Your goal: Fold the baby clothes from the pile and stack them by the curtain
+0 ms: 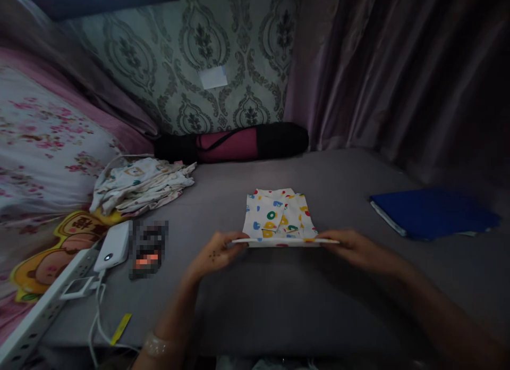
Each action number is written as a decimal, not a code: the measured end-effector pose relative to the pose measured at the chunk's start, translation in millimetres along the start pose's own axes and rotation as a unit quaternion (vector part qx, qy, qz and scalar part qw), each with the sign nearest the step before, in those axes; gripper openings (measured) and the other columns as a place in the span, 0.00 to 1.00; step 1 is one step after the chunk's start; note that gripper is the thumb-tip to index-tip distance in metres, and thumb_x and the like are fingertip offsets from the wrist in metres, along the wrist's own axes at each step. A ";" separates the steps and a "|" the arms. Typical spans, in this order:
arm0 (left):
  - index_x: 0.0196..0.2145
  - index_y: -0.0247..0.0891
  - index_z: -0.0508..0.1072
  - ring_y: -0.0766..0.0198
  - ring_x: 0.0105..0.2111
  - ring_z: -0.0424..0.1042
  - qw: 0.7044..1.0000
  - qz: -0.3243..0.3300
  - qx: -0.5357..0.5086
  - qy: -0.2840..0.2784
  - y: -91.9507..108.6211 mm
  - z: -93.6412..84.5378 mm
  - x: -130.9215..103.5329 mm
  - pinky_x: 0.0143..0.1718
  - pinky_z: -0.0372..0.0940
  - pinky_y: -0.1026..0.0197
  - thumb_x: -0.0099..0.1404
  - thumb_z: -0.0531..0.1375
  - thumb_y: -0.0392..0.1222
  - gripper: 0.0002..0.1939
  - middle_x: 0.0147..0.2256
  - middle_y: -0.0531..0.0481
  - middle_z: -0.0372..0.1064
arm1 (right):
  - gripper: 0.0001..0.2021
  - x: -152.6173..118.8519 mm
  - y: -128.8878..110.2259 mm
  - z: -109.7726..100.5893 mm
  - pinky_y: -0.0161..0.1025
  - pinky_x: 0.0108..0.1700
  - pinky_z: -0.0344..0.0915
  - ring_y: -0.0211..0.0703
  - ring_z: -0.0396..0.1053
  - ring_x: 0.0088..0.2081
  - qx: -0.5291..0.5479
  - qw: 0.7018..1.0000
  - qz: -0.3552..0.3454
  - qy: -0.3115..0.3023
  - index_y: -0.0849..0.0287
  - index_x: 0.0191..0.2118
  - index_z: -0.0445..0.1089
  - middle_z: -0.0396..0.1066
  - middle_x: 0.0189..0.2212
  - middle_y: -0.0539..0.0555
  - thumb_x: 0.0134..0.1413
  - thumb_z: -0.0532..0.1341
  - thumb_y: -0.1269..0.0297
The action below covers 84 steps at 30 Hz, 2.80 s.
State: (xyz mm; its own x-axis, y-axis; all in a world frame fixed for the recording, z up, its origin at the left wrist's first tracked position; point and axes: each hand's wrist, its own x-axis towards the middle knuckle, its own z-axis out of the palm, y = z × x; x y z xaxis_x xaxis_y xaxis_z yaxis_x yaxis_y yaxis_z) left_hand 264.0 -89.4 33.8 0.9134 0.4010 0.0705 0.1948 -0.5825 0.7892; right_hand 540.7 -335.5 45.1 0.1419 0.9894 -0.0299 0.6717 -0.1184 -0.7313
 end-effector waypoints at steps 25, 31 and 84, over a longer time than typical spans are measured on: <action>0.49 0.35 0.68 0.54 0.36 0.75 0.942 -0.167 0.219 0.192 -70.6 48.6 157.6 0.36 0.63 0.59 0.73 0.45 0.46 0.18 0.36 0.39 0.74 | 0.23 154.5 58.8 32.1 0.45 0.43 0.66 0.53 0.74 0.42 -0.258 0.893 0.277 0.242 0.61 0.50 0.69 0.75 0.38 0.65 0.68 0.41 0.55; 0.48 0.29 0.67 0.50 0.38 0.76 0.929 -0.198 0.267 0.163 -66.1 50.3 160.8 0.39 0.63 0.55 0.74 0.43 0.46 0.20 0.37 0.33 0.74 | 0.25 158.2 60.5 34.0 0.48 0.47 0.65 0.56 0.73 0.46 -0.263 0.889 0.299 0.224 0.63 0.50 0.70 0.75 0.41 0.68 0.68 0.40 0.55; 0.65 0.29 0.54 0.47 0.65 0.49 0.911 -0.155 0.359 0.129 -58.9 78.5 162.1 0.64 0.47 0.46 0.71 0.41 0.54 0.33 0.65 0.37 0.51 | 0.30 177.0 52.8 63.6 0.51 0.66 0.40 0.53 0.45 0.67 -0.285 0.910 0.225 0.200 0.71 0.67 0.51 0.49 0.67 0.62 0.66 0.41 0.57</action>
State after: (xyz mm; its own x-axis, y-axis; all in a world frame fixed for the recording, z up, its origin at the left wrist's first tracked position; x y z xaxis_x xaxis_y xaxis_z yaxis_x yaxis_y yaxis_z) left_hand 428.7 -45.7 -49.1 0.6782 0.7239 0.1268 0.6975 -0.6884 0.1990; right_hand 555.0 -161.2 -42.1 0.6721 0.7343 0.0953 0.7325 -0.6405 -0.2307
